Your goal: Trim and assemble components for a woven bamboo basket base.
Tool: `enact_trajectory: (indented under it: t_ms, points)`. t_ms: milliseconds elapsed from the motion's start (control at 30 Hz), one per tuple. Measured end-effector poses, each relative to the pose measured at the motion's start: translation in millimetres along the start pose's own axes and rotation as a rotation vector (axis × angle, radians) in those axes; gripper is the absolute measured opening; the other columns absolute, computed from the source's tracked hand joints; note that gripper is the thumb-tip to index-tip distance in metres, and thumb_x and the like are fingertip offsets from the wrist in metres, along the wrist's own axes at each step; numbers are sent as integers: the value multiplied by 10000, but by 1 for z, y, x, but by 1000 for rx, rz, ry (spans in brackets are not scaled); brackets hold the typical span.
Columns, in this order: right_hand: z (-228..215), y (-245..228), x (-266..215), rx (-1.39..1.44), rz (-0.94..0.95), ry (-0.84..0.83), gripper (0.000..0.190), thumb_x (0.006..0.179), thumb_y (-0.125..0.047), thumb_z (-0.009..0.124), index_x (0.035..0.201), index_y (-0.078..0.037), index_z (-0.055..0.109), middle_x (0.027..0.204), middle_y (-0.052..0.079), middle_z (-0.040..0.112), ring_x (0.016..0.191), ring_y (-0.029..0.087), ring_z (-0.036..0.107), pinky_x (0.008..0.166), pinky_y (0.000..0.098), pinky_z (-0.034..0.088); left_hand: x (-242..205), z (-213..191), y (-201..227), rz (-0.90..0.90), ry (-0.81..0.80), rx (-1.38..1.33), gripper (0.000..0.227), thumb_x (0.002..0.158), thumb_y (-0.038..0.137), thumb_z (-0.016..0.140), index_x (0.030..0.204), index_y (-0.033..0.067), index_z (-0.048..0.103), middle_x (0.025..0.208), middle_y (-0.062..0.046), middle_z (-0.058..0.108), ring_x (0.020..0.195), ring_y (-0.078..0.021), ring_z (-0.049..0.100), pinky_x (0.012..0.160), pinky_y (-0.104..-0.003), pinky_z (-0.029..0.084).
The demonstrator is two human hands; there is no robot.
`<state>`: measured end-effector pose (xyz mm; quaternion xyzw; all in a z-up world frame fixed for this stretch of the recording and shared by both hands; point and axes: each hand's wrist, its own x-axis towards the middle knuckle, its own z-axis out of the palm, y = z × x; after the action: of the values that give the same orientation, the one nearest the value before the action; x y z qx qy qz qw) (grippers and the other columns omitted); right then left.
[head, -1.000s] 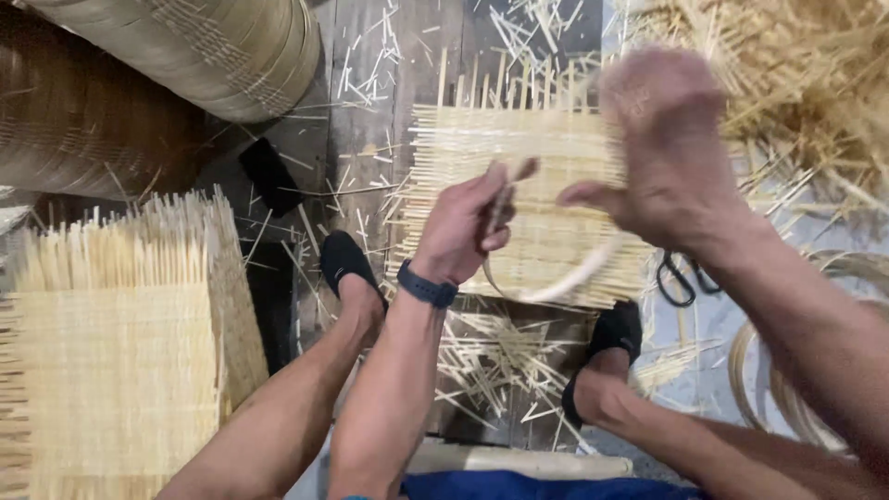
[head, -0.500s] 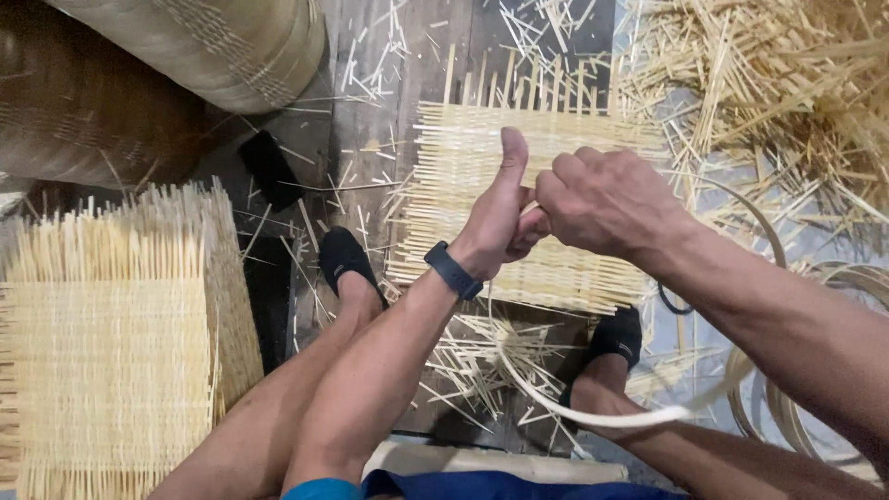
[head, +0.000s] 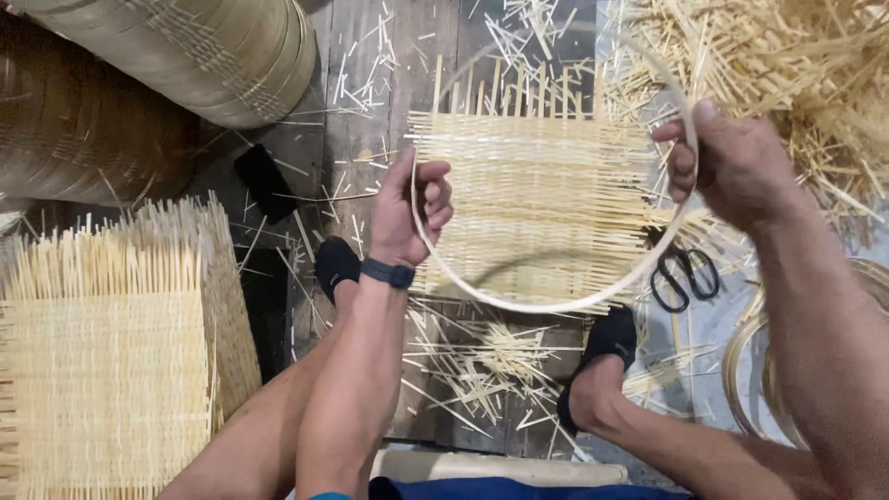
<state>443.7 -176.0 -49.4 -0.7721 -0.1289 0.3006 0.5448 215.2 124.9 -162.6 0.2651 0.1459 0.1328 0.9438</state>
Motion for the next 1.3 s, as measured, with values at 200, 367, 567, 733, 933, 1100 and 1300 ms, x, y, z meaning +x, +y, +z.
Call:
enact_trajectory:
  t_ms: [200, 367, 567, 733, 933, 1100, 1300]
  points:
    - [5, 35, 8, 343, -11, -58, 441, 1065, -461, 655, 914, -47, 634, 618, -44, 378, 508, 90, 368, 447, 261, 303, 6, 29, 19, -210, 252, 205, 352, 970, 345, 666, 860, 12, 692, 554, 36, 493, 449, -69, 394, 394, -220, 305]
    - [3, 27, 10, 365, 19, 26, 423, 1021, -452, 696, 805, -135, 519, 628, -58, 401, 498, 69, 352, 413, 258, 265, 6, 13, 7, -242, 337, 241, 433, 990, 360, 694, 666, 117, 542, 480, 79, 384, 372, -55, 303, 320, -213, 221]
    - [17, 12, -1, 290, 101, -23, 478, 1043, -448, 495, 1024, -1, 663, 687, 41, 567, 592, 145, 547, 559, 280, 509, 11, -17, -17, -1, 212, -259, 385, 1002, 375, 634, 731, 106, 578, 565, 37, 480, 476, -81, 427, 385, -225, 323]
    - [23, 77, 0, 551, 17, 80, 393, 1083, -290, 576, 1300, 34, 633, 833, 65, 638, 732, 167, 635, 680, 343, 573, 5, -17, -26, 95, 393, -175, 237, 1001, 257, 573, 961, 33, 639, 699, -21, 555, 614, -122, 518, 501, -250, 442]
    - [39, 92, 15, 314, 131, 314, 368, 1069, -274, 647, 1254, 43, 674, 865, 99, 703, 710, 164, 682, 626, 327, 614, 10, -20, -33, 137, 427, -1, 343, 1023, 316, 601, 1322, 159, 658, 651, 58, 555, 475, -30, 438, 364, -168, 347]
    - [52, 177, 30, 171, 42, 321, 258, 976, -80, 660, 1199, 47, 690, 951, 106, 745, 778, 154, 727, 636, 304, 625, 17, -95, -93, 167, 648, 367, 307, 1011, 292, 661, 1305, 204, 681, 719, 47, 596, 527, -47, 471, 441, -215, 413]
    - [65, 220, 35, -377, -109, 392, 347, 880, -57, 758, 1225, -20, 753, 858, 155, 746, 740, 187, 695, 685, 306, 546, 25, -163, -95, 439, 696, 1722, 128, 787, 204, 858, 858, 98, 845, 775, -101, 751, 701, -265, 683, 715, -428, 545]
